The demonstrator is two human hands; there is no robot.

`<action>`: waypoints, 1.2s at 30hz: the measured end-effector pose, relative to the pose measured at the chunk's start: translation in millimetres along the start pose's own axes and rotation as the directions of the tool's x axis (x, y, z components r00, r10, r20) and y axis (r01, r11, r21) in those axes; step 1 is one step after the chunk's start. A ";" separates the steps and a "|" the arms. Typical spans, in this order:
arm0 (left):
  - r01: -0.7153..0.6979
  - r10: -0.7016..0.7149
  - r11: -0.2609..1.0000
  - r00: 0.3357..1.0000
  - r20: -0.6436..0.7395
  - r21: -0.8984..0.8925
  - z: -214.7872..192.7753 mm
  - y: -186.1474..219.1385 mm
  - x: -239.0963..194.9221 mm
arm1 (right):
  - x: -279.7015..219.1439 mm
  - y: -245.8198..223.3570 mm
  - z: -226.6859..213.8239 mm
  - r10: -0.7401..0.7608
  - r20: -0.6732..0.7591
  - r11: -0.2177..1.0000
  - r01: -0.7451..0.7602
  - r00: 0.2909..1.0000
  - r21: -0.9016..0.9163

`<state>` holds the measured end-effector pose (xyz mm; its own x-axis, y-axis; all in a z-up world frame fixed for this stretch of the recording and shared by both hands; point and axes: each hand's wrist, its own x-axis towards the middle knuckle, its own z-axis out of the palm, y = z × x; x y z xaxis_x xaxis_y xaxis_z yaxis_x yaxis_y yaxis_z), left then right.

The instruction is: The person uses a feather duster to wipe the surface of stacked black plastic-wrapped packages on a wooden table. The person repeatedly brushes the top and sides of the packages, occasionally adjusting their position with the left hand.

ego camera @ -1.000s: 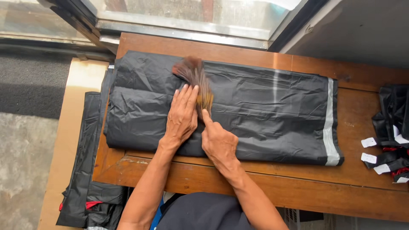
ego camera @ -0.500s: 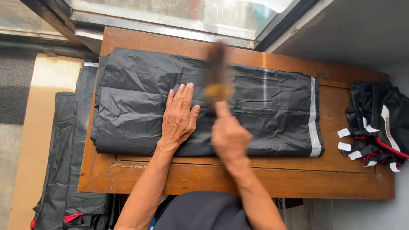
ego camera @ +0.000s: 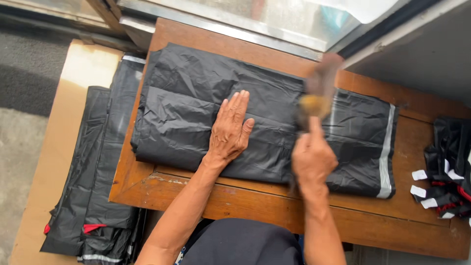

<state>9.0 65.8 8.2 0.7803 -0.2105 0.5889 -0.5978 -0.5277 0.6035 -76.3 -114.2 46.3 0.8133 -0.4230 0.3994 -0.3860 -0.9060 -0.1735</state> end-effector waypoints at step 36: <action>0.102 -0.107 0.971 0.994 -0.011 -0.215 -6.5 -3.9 4.8 | -47.2 -74.8 11.9 -0.430 -0.010 0.899 0.429 0.903 0.084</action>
<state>13.9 72.2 12.2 0.8377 -0.1432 0.5269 -0.5403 -0.3568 0.7620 -80.6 -26.7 29.7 0.8961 0.0079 0.4439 0.0385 -0.9975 -0.0601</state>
